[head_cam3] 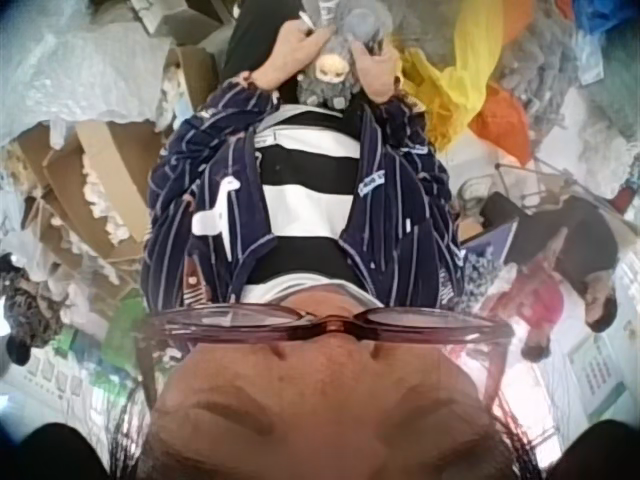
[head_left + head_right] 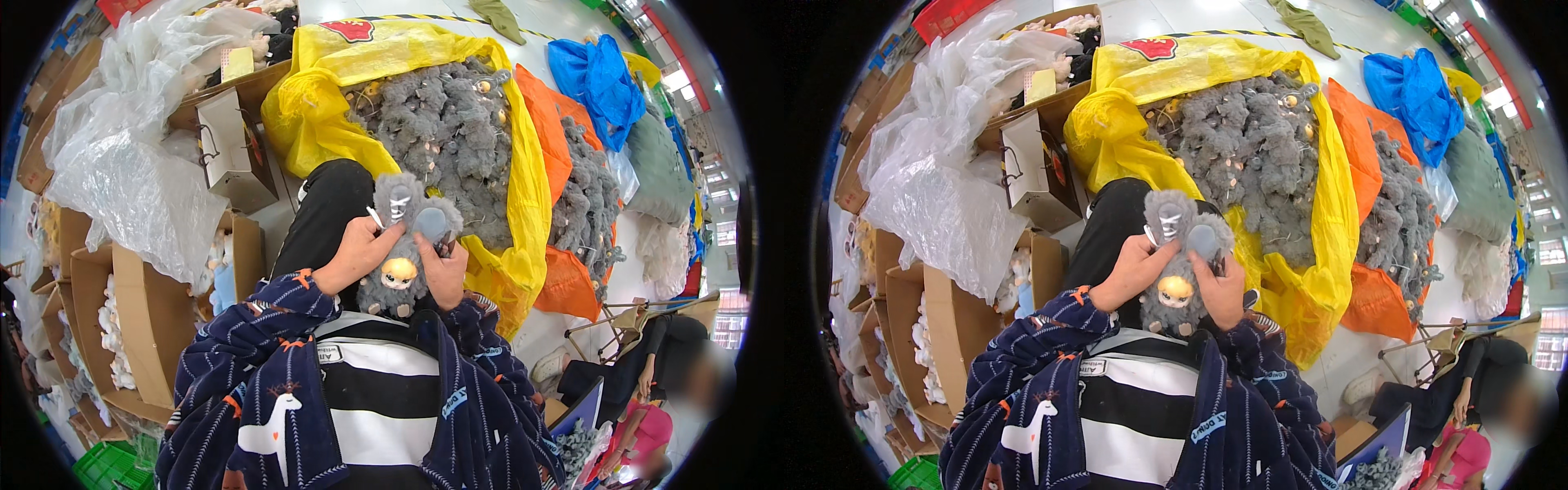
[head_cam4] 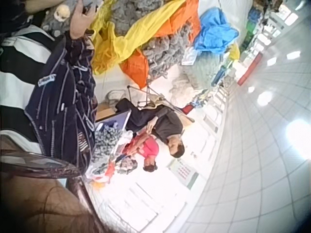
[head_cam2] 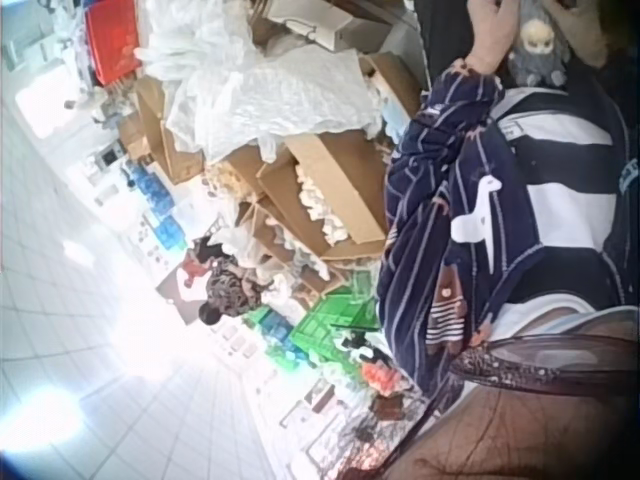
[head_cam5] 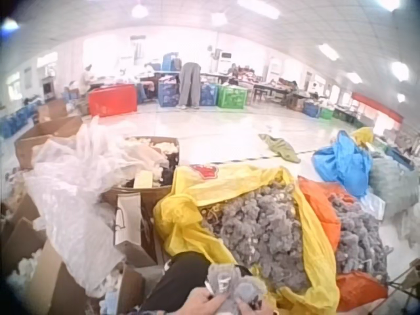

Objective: The person sits on the floor and repeatedly picks up gray stuffed toys from a yellow sack. They trim loose threads and fluff the toys using small scissors, then place the finished items back into the sack.

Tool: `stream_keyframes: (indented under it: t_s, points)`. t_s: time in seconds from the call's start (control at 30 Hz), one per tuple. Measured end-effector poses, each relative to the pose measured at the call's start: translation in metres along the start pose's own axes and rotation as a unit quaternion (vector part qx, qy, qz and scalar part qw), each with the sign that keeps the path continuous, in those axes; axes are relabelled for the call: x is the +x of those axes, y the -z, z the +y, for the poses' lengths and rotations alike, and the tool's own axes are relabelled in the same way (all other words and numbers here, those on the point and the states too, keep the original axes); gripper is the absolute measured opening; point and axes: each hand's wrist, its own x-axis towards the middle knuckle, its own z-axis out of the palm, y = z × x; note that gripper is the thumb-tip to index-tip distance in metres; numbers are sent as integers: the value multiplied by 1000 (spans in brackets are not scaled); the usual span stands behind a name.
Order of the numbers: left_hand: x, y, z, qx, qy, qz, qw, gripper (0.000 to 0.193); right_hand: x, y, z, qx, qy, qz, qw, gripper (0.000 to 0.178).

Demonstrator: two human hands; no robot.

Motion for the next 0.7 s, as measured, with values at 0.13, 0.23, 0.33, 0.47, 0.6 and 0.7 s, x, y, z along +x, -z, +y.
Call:
stream_keyframes:
  t_s: [0.13,0.23,0.33,0.47,0.6,0.7]
  points:
    - [5,20,25,-57,47,37,997,20,-1,2,3,67,-21,35,997,20]
    - [2,82,48,-175,29,107,978,16,1,10,16,139,-45,48,988,19]
    - [-11,143,43,-17,29,226,974,20,-1,11,24,199,-76,57,975,21]
    - [-28,154,41,338,-72,300,889,23,1,7,23,204,-97,50,973,18]
    - [-22,98,52,120,19,62,991,22,2,4,17,227,-80,65,968,15]
    - [-4,55,35,35,-21,-40,998,35,2,1,11,189,-63,43,979,17]
